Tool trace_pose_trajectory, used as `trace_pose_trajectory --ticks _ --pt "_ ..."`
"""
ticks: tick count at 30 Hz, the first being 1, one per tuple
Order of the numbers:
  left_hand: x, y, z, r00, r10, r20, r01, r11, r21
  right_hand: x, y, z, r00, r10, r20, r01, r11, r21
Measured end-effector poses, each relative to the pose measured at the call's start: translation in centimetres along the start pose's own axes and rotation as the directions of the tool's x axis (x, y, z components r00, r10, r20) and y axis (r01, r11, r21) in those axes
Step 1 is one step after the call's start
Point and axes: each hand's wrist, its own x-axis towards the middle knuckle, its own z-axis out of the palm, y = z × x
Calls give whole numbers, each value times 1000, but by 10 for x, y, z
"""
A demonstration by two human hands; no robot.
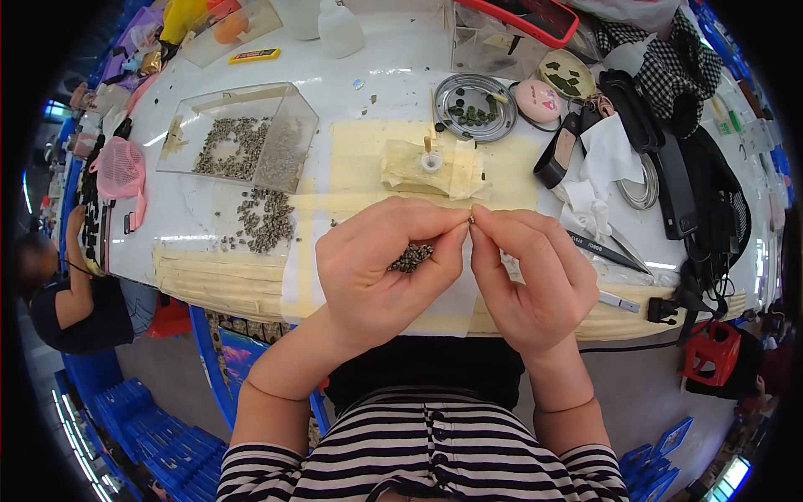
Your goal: The recorder is picking up and assembling very small metal components into a tray on a factory workbench.
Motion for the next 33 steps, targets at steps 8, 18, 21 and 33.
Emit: trace_pose_trajectory --ticks 8,18,21,33 --pt "-2 0 -1 1000 24 16 -24 999 21 0 -5 -1 999 46 4 -46 997 54" --pt "-2 0 -1 997 -66 44 73 984 -165 2 -4 -3 1000 26 -11 -26 997 70" --pt "-2 2 0 975 -205 81 221 915 -339 2 -3 -1 999 -13 -37 14 1000 25" --pt "-2 2 -4 941 -295 164 338 833 -439 -1 0 0 998 -60 -23 59 998 -24"
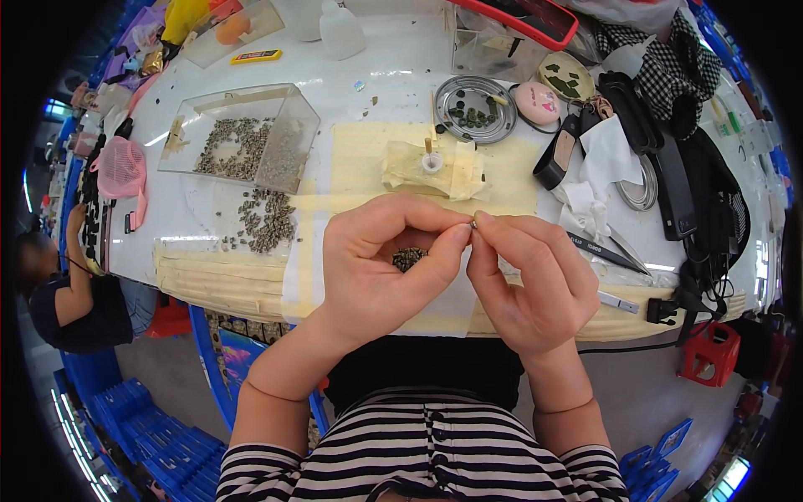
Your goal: The recorder is picking up and assembling very small metal components into a tray on a factory workbench.
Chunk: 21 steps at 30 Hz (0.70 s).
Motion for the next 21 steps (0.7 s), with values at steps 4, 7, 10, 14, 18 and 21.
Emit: trace_pose_trajectory --ticks 4,7,10,14,18,21 --pt "0 0 1 1000 17 -2 -17 1000 25 1 -3 -2 998 52 22 -53 998 23" --pt "1 1 2 1000 28 -2 -28 997 77 4 -4 -4 993 111 41 -114 990 78" --pt "1 0 1 997 73 0 -72 984 161 7 -4 -5 984 159 74 -169 975 146" --pt "2 -5 3 981 196 6 -187 927 325 7 -5 -5 973 207 106 -221 964 151" --pt "6 -4 4 945 321 65 -311 820 480 6 -2 -5 985 152 85 -160 981 106" --pt "8 -4 3 936 342 83 -333 783 526 6 -3 -6 983 152 100 -161 983 87"
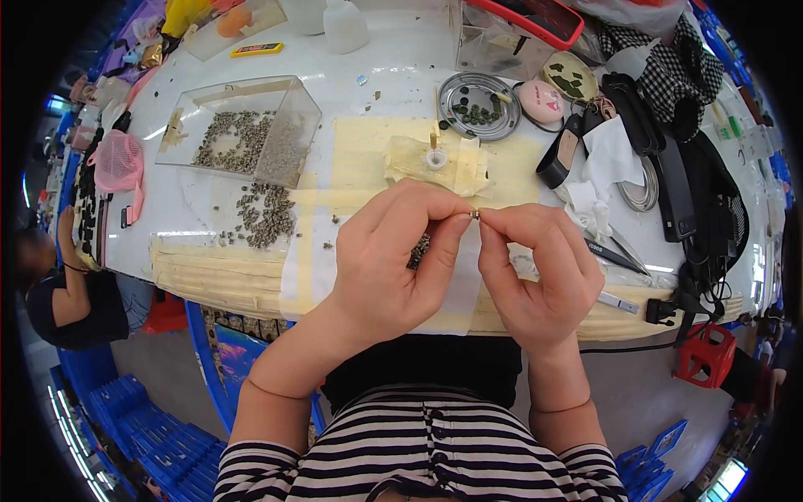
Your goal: The recorder is picking up and assembling very small metal components into a tray on a factory workbench.
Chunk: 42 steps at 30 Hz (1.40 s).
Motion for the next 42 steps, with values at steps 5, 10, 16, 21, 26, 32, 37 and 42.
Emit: trace_pose_trajectory --ticks 5,10,16,21,26,32,37,42 --pt "2 1 -1 999 25 24 -24 1000 -17 0 -1 -1 998 68 12 -69 995 77" --pt "2 0 -3 999 8 46 -7 1000 -22 0 -1 0 998 63 20 -64 996 68" --pt "3 0 -1 998 57 24 -58 998 40 1 1 1 999 19 27 -20 999 28" --pt "3 -5 1 989 151 8 -151 985 84 1 3 2 999 6 53 -7 1000 20" --pt "3 -2 0 993 118 25 -120 990 75 1 3 3 998 -4 70 3 1000 23" --pt "1 -2 1 994 108 20 -110 991 74 1 2 4 996 14 83 -17 999 32" --pt "0 -7 3 975 224 -5 -218 956 195 -2 5 5 999 4 54 -4 1000 -8" --pt "0 -8 3 962 273 18 -269 931 246 -2 8 7 998 -49 35 51 995 -84"
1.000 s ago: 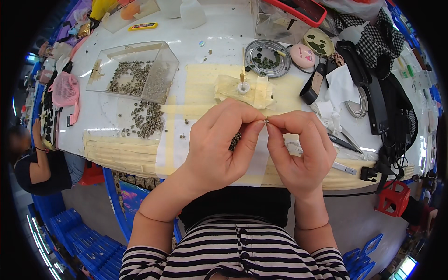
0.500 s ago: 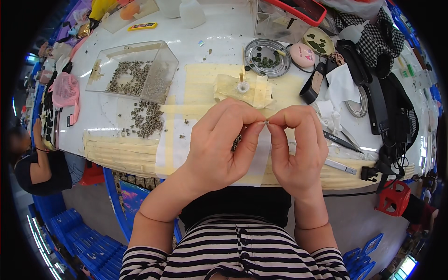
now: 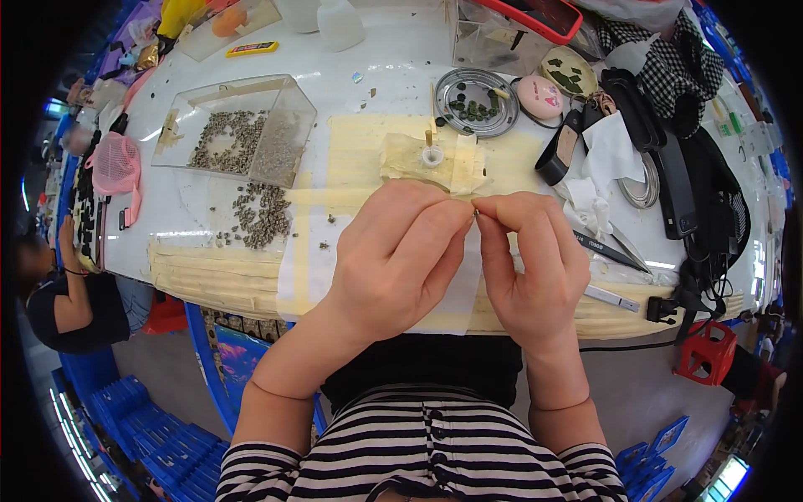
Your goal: The recorder is picking up and assembling very small metal components into a tray on a factory workbench.
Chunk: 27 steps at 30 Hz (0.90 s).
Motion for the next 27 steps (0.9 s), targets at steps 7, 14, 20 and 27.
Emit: trace_pose_trajectory --ticks 7,14,20,27 --pt "3 1 -1 1000 25 14 -26 1000 17 -1 -2 -4 1000 15 9 -15 1000 17" --pt "3 5 -5 991 -134 30 137 977 -161 2 -4 -8 999 52 -2 -52 992 115" --pt "4 5 -7 986 -162 32 166 971 -170 3 -6 -9 996 86 7 -86 985 149" --pt "4 7 -8 990 -141 30 144 977 -160 3 -4 -9 997 72 -17 -69 986 154"
